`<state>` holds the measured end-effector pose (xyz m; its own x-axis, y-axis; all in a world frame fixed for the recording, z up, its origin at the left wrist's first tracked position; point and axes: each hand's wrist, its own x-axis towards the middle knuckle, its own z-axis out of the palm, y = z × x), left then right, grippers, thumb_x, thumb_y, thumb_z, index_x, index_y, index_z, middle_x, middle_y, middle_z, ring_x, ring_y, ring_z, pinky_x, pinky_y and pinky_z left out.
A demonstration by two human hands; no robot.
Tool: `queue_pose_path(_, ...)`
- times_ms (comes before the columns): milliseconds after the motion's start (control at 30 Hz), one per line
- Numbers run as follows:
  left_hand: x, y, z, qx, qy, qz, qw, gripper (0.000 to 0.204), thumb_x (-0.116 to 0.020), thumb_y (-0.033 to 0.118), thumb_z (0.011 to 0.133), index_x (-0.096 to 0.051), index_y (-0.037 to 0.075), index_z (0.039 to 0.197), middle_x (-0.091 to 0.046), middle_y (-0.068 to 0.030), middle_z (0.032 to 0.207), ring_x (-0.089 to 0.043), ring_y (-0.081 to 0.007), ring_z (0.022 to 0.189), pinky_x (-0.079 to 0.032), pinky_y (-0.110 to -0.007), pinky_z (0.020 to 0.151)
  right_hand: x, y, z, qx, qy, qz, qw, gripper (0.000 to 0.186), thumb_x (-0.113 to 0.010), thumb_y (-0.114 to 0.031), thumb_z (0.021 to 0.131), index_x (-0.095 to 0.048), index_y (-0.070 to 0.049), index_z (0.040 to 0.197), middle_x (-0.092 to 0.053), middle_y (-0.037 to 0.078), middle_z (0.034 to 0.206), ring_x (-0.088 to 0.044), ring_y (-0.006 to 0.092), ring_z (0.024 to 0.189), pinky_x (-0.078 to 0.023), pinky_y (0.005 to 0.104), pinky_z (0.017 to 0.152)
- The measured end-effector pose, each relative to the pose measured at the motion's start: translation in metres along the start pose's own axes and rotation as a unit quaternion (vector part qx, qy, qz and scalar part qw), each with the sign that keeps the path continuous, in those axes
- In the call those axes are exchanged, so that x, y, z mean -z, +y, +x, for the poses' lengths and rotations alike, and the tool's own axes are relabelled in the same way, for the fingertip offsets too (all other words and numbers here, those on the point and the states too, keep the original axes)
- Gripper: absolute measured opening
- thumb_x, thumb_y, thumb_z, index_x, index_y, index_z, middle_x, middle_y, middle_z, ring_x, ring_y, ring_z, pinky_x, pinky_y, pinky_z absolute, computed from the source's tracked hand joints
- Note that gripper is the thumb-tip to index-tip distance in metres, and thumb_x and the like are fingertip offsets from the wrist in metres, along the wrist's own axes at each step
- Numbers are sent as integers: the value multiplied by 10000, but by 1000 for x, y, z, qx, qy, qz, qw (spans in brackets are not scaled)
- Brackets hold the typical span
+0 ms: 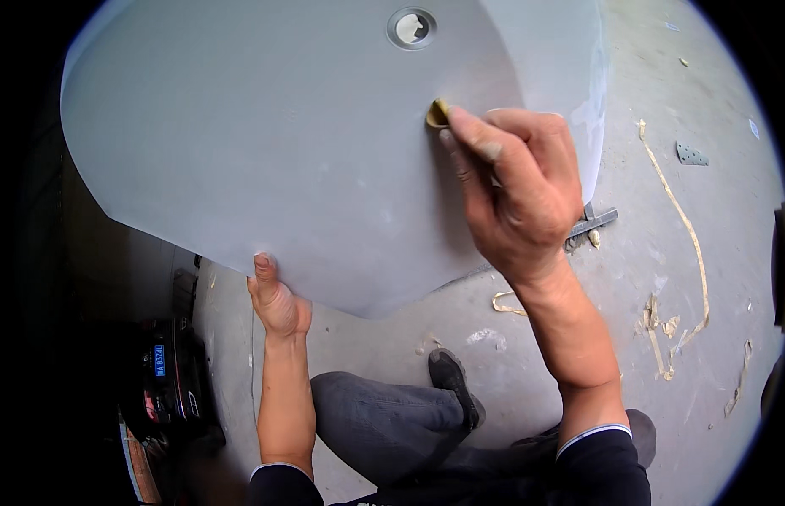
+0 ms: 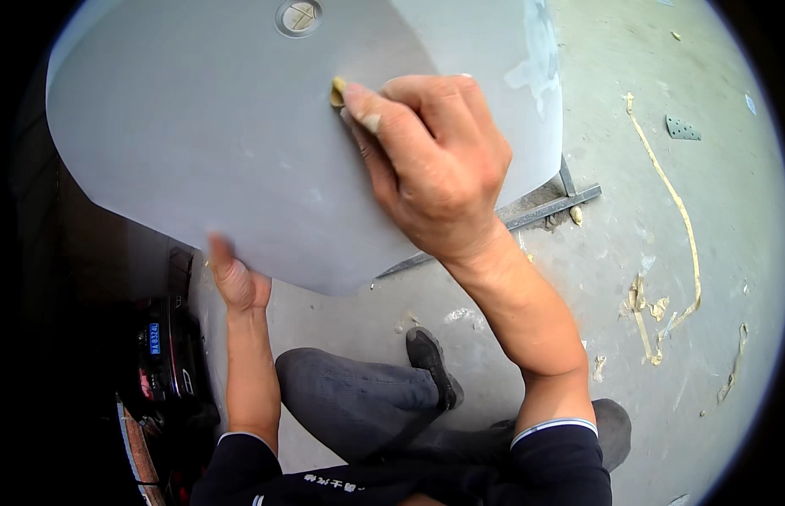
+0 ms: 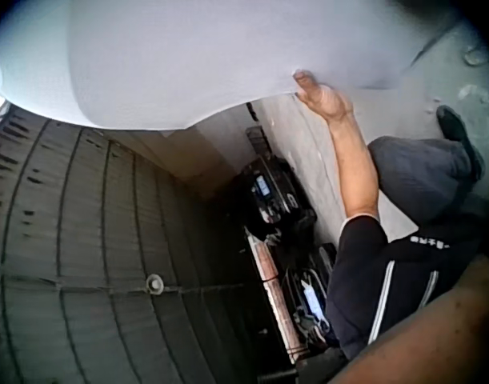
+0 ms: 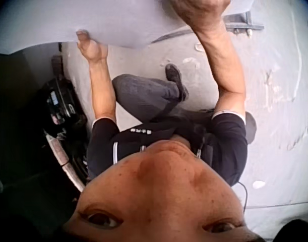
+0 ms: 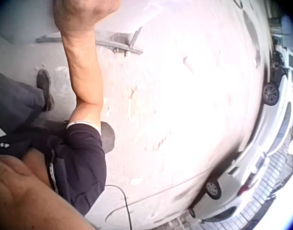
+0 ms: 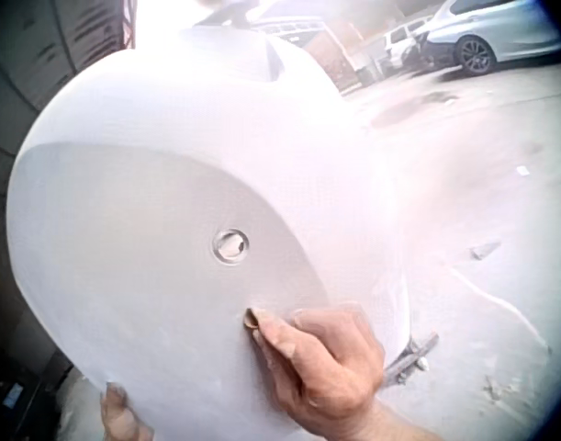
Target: The person sands a large gray car part with a yellow sanding block, moving in circular and back-and-forth motions across the surface. The person occasionally pauses to wipe the surface with their hand and continues sanding different areas of the part.
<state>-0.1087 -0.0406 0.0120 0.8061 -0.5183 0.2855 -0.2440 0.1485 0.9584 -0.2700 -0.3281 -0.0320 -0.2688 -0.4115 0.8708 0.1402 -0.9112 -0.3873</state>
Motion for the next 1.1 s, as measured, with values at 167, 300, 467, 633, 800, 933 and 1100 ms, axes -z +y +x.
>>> queue_pose_path(167,-8,-6,-3,-20,17,-43,999,838,-779,583,984,-519,16,1543,-603,-111,1516,-591,-297,1396,-490,-516,1191,10,4,11,2,-21,5,1000,305,-886,72,810,-834,-57,1082,-707,48,904,-617,160,765,-502,291,625)
queue_pose_path(300,-14,-3,-6,-13,8,-25,1000,876,-793,590,970,-501,10,1558,-591,-111,1527,-580,-298,1403,-489,-510,1188,8,-9,7,-29,-43,31,998,291,-885,77,817,-830,-38,1079,-711,75,904,-641,160,761,-514,281,629)
queue_pose_path(467,-6,-8,-6,-24,2,-4,1000,874,-728,619,1005,-479,38,1607,-567,-95,1593,-544,-311,1458,-425,-501,1243,14,2,11,-38,-19,30,999,241,-875,61,854,-824,-22,1074,-721,101,946,-673,149,754,-536,279,620)
queue_pose_path(633,-5,-6,-2,-33,-11,32,999,896,-708,641,1009,-460,34,1618,-558,-96,1601,-540,-313,1462,-429,-505,1241,8,-13,5,-45,-24,17,999,207,-858,57,880,-822,-18,1070,-725,105,969,-680,141,763,-548,273,645)
queue_pose_path(800,-16,-4,-4,-29,0,3,1000,950,-695,689,992,-426,51,1643,-509,-95,1645,-497,-314,1495,-407,-501,1258,11,10,8,-101,24,52,993,169,-820,77,922,-805,11,1077,-729,92,1024,-696,113,811,-569,255,696)
queue_pose_path(933,-16,-3,0,-34,-8,17,999,977,-681,725,981,-419,64,1650,-487,-84,1661,-473,-305,1512,-393,-497,1266,-4,-27,5,-81,1,15,997,154,-868,-6,819,-784,-59,936,-724,71,874,-680,247,780,-549,345,657)
queue_pose_path(1100,-17,-3,-2,-37,2,12,999,981,-648,754,984,-436,30,1612,-505,-98,1619,-496,-300,1475,-423,-497,1238,6,0,16,-127,76,44,988,178,-867,29,806,-793,-38,954,-724,97,874,-694,252,758,-562,347,669)
